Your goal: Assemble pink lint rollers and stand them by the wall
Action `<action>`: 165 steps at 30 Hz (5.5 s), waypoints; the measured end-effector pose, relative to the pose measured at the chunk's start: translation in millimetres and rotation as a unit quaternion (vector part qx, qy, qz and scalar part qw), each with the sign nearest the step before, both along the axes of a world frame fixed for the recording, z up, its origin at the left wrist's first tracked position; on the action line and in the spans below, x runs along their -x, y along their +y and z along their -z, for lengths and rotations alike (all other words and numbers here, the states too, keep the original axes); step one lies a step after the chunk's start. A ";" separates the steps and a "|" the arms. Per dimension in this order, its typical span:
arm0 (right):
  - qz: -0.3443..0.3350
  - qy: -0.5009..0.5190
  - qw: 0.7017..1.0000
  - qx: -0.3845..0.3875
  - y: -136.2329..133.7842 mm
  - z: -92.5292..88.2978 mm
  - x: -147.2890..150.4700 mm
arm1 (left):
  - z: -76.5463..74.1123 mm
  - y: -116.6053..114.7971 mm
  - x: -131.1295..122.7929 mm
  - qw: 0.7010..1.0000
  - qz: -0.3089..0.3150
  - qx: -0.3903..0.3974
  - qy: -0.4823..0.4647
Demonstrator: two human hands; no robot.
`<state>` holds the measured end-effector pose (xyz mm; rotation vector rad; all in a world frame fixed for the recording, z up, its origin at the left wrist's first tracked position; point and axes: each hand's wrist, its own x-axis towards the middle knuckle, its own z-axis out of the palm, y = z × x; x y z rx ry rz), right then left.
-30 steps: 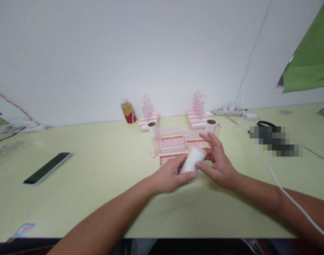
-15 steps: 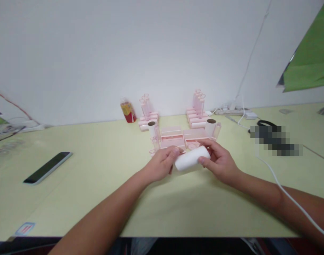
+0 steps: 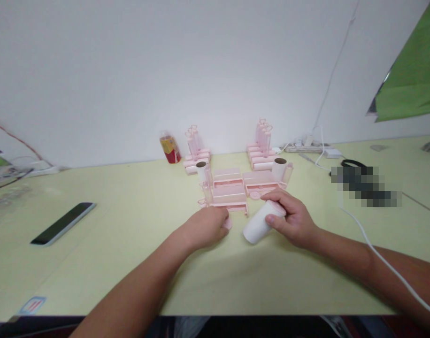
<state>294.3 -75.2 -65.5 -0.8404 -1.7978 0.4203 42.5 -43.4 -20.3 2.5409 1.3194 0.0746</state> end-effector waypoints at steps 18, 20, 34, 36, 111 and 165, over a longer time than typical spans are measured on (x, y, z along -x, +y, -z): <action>-0.005 0.249 0.953 0.174 9.8 8.5 2.1 | -9.0 2.2 -7.6 0.970 0.000 0.077 -0.229; -0.009 0.271 0.944 0.185 12.9 8.8 2.2 | -3.7 3.1 -8.6 0.950 -0.005 0.093 -0.298; -0.048 0.341 0.907 0.244 14.4 10.5 5.7 | 11.7 -0.5 -17.8 0.893 0.019 0.087 -0.441; -0.059 0.347 0.902 0.250 13.9 10.3 5.6 | 13.3 0.2 -17.6 0.892 0.020 0.088 -0.444; -0.215 -0.008 0.941 0.261 15.2 15.9 4.8 | 18.2 5.3 -11.2 0.899 0.093 -0.003 -0.427; -0.251 0.109 0.900 0.340 16.2 16.8 6.7 | 9.9 0.7 -15.5 0.902 0.167 -0.053 -0.395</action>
